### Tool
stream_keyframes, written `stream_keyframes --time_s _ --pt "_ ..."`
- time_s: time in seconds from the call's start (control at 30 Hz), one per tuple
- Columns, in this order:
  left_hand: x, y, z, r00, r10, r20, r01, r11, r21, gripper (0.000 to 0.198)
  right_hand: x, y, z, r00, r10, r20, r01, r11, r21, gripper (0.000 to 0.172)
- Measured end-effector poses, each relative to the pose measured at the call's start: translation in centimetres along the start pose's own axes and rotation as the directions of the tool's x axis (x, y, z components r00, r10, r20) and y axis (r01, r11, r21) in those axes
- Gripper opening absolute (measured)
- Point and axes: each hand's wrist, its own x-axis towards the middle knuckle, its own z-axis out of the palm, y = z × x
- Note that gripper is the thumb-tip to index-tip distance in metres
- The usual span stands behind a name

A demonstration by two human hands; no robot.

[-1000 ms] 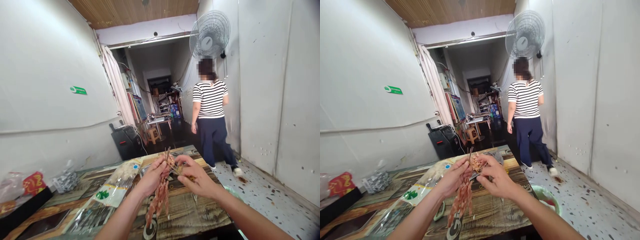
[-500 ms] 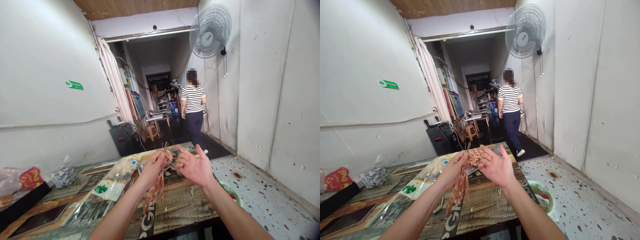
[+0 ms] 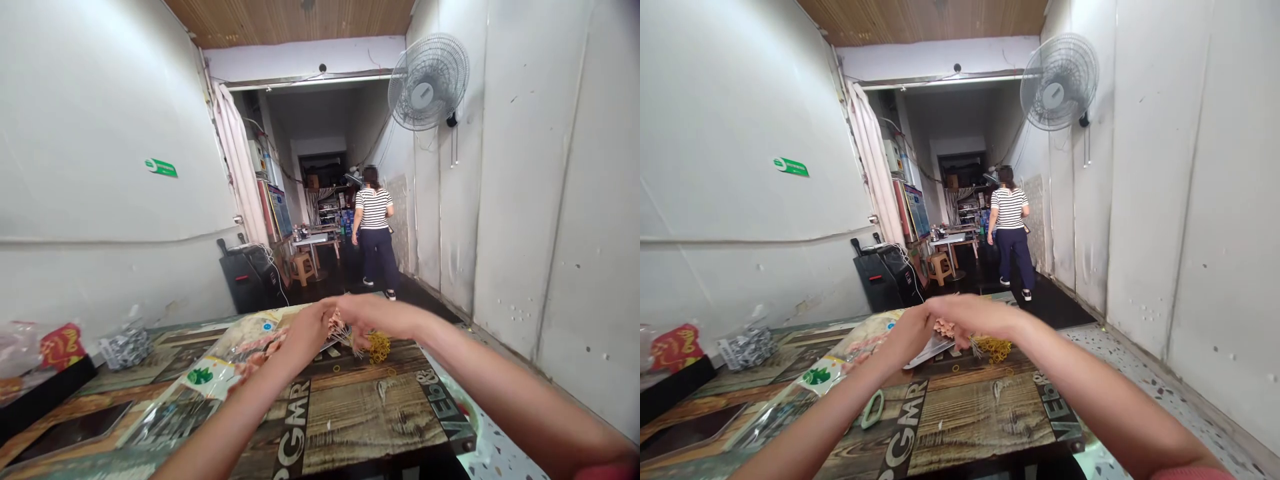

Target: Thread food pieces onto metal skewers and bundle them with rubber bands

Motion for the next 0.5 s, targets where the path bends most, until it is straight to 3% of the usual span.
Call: stream_keyframes --time_s 0.07,0.13,0.17,0.23,0.27,0.33,0.4,0.5 --pt "0.1 -0.4 -0.6 1.0 -0.008 0.01 0.009 0.994 -0.113 0.02 -0.3 0.5 2.1 0.989 -0.127 -0.071 0.095 0.934 -0.346 0.063" --pt "0.0 -0.7 -1.3 0.999 -0.034 -0.001 0.033 0.96 -0.278 0.017 -0.4 2.0 3.4 0.962 -0.225 -0.152 0.145 0.9 -0.411 0.05" --pt "-0.2 -0.7 -1.6 0.998 -0.054 0.019 0.057 0.922 -0.383 0.017 -0.4 3.1 3.7 0.951 -0.218 -0.22 0.143 0.94 -0.311 0.039" --pt "-0.8 -0.6 -1.8 0.991 -0.072 0.116 0.127 0.787 -0.603 0.021 -0.1 5.4 3.5 0.937 -0.082 -0.34 0.129 0.985 0.115 0.025" --pt "-1.0 -0.4 -1.7 0.983 -0.069 0.169 0.169 0.69 -0.704 0.025 0.1 6.5 3.2 0.935 0.009 -0.355 0.134 0.916 0.378 0.027" --pt "-1.3 -0.3 -1.1 0.973 -0.085 0.214 0.228 0.473 -0.851 0.028 0.7 7.9 2.4 0.954 0.131 -0.269 0.13 0.63 0.766 0.033" --pt "-1.1 -0.3 -0.3 0.964 -0.164 0.207 0.249 0.305 -0.919 0.03 1.3 8.1 1.7 0.968 0.176 -0.18 0.109 0.351 0.93 0.033" --pt "-0.3 -0.7 0.9 0.941 -0.296 0.161 0.241 0.257 -0.936 0.037 1.7 7.0 1.3 0.971 0.165 -0.174 0.158 0.102 0.982 0.021"
